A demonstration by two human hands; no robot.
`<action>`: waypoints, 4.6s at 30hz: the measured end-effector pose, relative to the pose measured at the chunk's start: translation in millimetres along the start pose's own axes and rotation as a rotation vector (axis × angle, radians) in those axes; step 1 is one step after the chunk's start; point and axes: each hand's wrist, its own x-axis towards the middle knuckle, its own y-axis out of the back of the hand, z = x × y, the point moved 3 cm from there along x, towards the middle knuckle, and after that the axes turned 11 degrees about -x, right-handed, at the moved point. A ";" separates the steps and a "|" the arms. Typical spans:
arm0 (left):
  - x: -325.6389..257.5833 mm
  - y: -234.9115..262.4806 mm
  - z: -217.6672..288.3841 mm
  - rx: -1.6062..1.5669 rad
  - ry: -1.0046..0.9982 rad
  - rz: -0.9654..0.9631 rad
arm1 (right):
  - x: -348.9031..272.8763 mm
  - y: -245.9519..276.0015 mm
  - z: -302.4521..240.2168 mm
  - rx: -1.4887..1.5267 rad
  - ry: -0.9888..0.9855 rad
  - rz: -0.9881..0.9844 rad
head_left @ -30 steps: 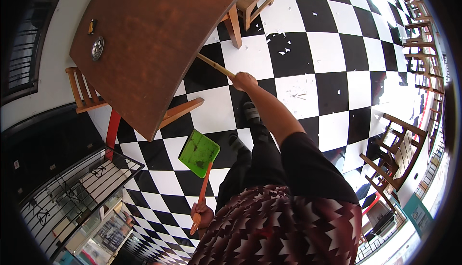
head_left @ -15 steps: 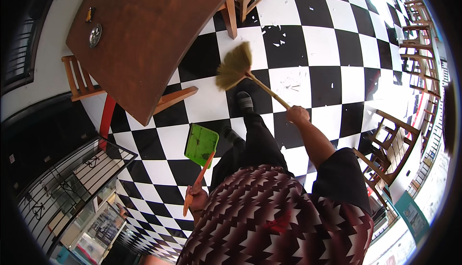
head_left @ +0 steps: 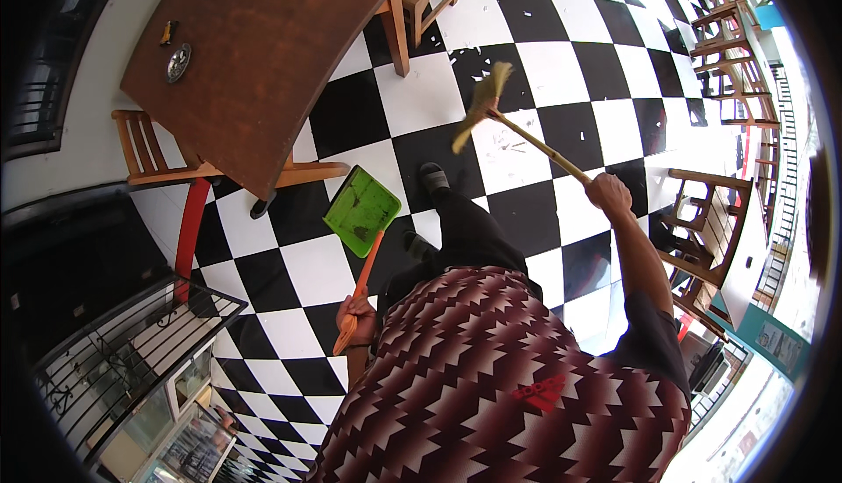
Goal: The person sweeps debris from a checkered floor into a dustpan using a broom, moving chairs aside to reach under tables, and carries the gathered waste in the dustpan to a disposal area.
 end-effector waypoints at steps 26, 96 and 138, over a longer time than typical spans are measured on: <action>173.1 -172.6 -156.2 0.185 0.118 0.403 | 183.6 96.1 82.3 0.072 -0.082 -0.078; 662.0 -530.8 -644.6 0.887 0.772 0.564 | 440.9 240.1 214.2 0.758 -0.559 -0.478; 1037.6 -781.0 -871.7 -0.019 -0.485 0.144 | 1395.1 1030.1 -259.1 0.605 0.608 -0.416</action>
